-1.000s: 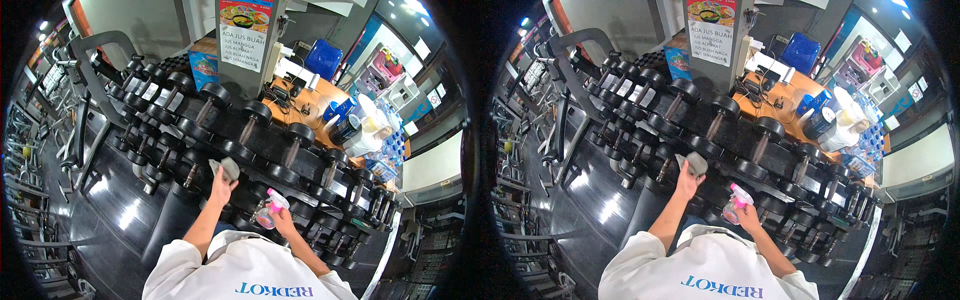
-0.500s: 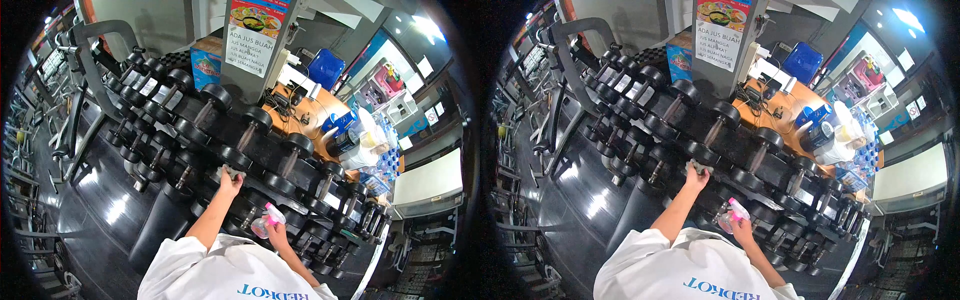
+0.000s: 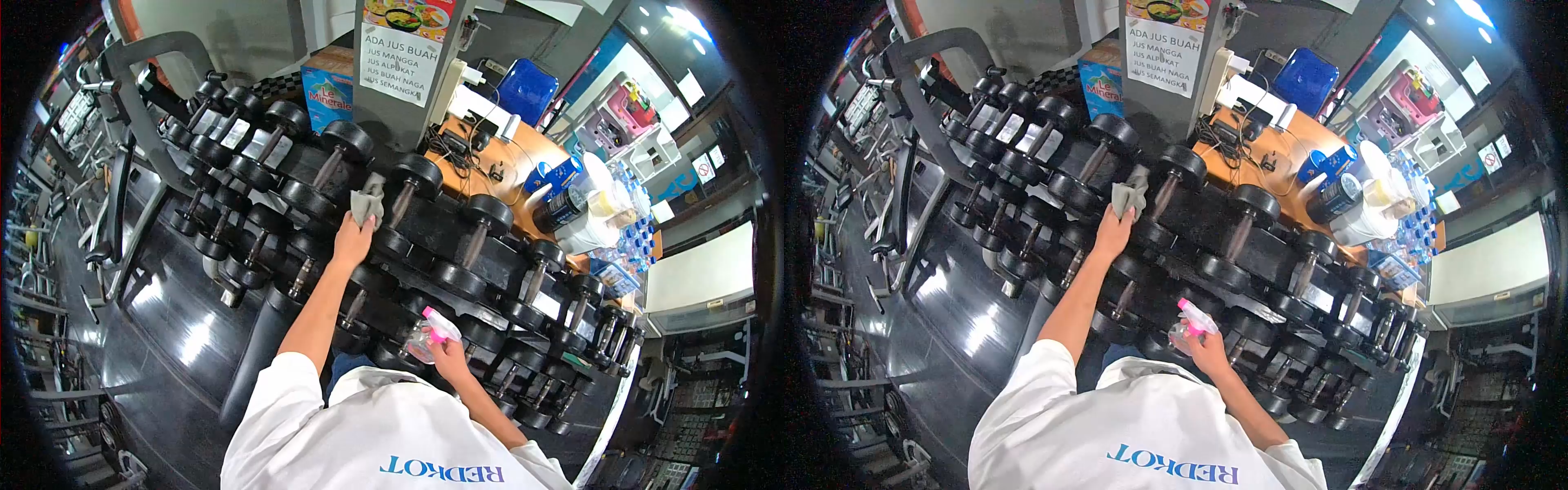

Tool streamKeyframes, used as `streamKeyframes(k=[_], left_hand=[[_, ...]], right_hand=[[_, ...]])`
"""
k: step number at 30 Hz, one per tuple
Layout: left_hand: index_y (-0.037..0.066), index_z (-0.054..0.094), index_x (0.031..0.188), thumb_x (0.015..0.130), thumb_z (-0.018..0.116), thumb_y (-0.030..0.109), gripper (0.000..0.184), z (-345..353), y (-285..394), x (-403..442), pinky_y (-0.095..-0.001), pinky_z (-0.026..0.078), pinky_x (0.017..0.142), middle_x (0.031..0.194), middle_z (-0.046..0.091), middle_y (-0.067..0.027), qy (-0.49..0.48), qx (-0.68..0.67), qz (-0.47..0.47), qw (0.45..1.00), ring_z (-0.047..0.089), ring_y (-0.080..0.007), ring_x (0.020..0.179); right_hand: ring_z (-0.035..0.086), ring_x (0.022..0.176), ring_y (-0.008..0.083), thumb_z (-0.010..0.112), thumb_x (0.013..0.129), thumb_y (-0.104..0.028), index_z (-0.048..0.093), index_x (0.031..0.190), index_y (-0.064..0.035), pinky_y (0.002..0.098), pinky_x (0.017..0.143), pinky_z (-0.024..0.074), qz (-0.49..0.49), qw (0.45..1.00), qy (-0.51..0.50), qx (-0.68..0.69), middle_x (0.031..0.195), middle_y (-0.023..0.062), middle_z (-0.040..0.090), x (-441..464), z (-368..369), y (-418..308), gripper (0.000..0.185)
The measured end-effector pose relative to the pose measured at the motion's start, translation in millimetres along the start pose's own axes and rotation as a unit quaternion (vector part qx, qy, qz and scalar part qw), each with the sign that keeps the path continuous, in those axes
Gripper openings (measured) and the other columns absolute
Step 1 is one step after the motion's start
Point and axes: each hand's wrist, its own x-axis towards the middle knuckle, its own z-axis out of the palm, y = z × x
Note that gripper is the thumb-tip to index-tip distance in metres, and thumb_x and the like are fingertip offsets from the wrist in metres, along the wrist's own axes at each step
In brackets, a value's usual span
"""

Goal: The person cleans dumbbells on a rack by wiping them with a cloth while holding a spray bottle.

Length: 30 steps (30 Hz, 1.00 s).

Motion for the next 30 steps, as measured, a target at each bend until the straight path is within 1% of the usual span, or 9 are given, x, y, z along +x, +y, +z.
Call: streamKeyframes(k=[1, 5, 6, 7, 10, 13, 15, 23, 30], left_hand=[[-0.001, 0.06, 0.122, 0.098, 0.057, 0.031, 0.04, 2, -4, 5, -0.0463, 0.045, 0.098, 0.128, 0.057, -0.0242, -0.027, -0.037, -0.07, 0.997, 0.057, -0.0419, 0.118], [-0.002, 0.06, 0.123, 0.1, 0.056, 0.029, 0.039, 7, 27, -16, -0.0459, 0.044, 0.099, 0.124, 0.058, -0.0249, 0.067, -0.028, -0.042, 0.997, 0.057, -0.043, 0.114], [0.0, 0.061, 0.123, 0.097, 0.06, 0.023, 0.035, 16, 31, -25, -0.0459, 0.045, 0.097, 0.125, 0.057, -0.0234, 0.102, -0.032, 0.014, 0.994, 0.055, -0.0438, 0.113], [0.004, 0.062, 0.124, 0.089, 0.066, 0.017, 0.038, 15, 30, -34, -0.0502, 0.04, 0.104, 0.129, 0.053, -0.0214, 0.062, 0.035, 0.113, 0.991, 0.05, -0.0422, 0.123], [0.011, 0.066, 0.115, 0.078, 0.072, 0.014, 0.037, 21, 60, -64, -0.0622, 0.025, 0.112, 0.129, 0.052, -0.0148, -0.011, 0.268, 0.223, 0.937, 0.04, -0.0368, 0.137], [0.013, 0.068, 0.104, 0.078, 0.07, 0.015, 0.026, 28, 69, -62, -0.0682, 0.022, 0.112, 0.127, 0.053, -0.0077, -0.056, 0.314, 0.286, 0.904, 0.039, -0.0327, 0.14], [0.014, 0.068, 0.105, 0.084, 0.063, 0.017, 0.021, 35, 64, -58, -0.0694, 0.022, 0.113, 0.127, 0.055, -0.0067, -0.155, 0.407, 0.392, 0.81, 0.038, -0.031, 0.14], [0.008, 0.074, 0.103, 0.089, 0.059, 0.021, 0.024, 73, 50, -62, -0.0604, 0.023, 0.118, 0.123, 0.061, -0.01, -0.202, 0.585, 0.442, 0.65, 0.047, -0.0311, 0.133], [0.01, 0.07, 0.103, 0.084, 0.066, 0.021, 0.023, 61, 63, -45, -0.0552, 0.032, 0.113, 0.112, 0.063, -0.0088, -0.232, 0.447, 0.417, 0.757, 0.058, -0.0269, 0.115]], right_hand=[[0.062, 0.11, 0.0257, 0.065, 0.089, -0.01, 0.066, 0.114, -0.0028, 0.0379, 0.098, 0.0456, 0.002, 1.0, 0.004, 0.001, 0.111, 0.0109, 0.066, -2, 1, -3, 0.026], [0.063, 0.108, 0.0262, 0.064, 0.089, -0.01, 0.065, 0.113, -0.0031, 0.0374, 0.096, 0.0468, -0.034, 0.999, 0.023, -0.021, 0.109, 0.0117, 0.066, -15, 2, -17, 0.025], [0.064, 0.106, 0.0268, 0.064, 0.089, -0.009, 0.065, 0.113, -0.0032, 0.0373, 0.096, 0.0472, -0.059, 0.997, 0.031, -0.049, 0.109, 0.0123, 0.066, -18, 1, -20, 0.025], [0.064, 0.106, 0.0268, 0.064, 0.089, -0.009, 0.065, 0.113, -0.0032, 0.0373, 0.096, 0.0472, -0.057, 0.997, 0.035, -0.047, 0.109, 0.0123, 0.066, -21, 1, -22, 0.025], [0.065, 0.105, 0.028, 0.064, 0.088, -0.011, 0.066, 0.108, -0.003, 0.0379, 0.095, 0.0474, -0.076, 0.991, 0.043, -0.098, 0.107, 0.0143, 0.067, -28, -3, -13, 0.022], [0.064, 0.101, 0.0202, 0.059, 0.089, -0.002, 0.054, 0.123, -0.0027, 0.0415, 0.083, 0.0621, 0.026, 0.998, -0.002, -0.059, 0.106, 0.0106, 0.064, -30, -3, -47, 0.035], [0.063, 0.099, 0.0173, 0.057, 0.088, 0.002, 0.046, 0.132, -0.0032, 0.0437, 0.077, 0.0664, -0.033, 0.998, 0.002, -0.057, 0.106, 0.0092, 0.063, -26, 1, -45, 0.045], [0.067, 0.096, 0.0125, 0.068, 0.085, -0.008, 0.047, 0.141, -0.0097, 0.031, 0.088, 0.0534, -0.081, 0.995, 0.055, 0.028, 0.103, 0.0054, 0.071, -30, -3, -39, 0.06], [0.069, 0.081, 0.0151, 0.071, 0.081, -0.016, 0.064, 0.117, -0.0051, 0.0332, 0.077, 0.054, -0.033, 0.996, 0.075, -0.03, 0.087, 0.0079, 0.071, -57, -21, -21, 0.038]])
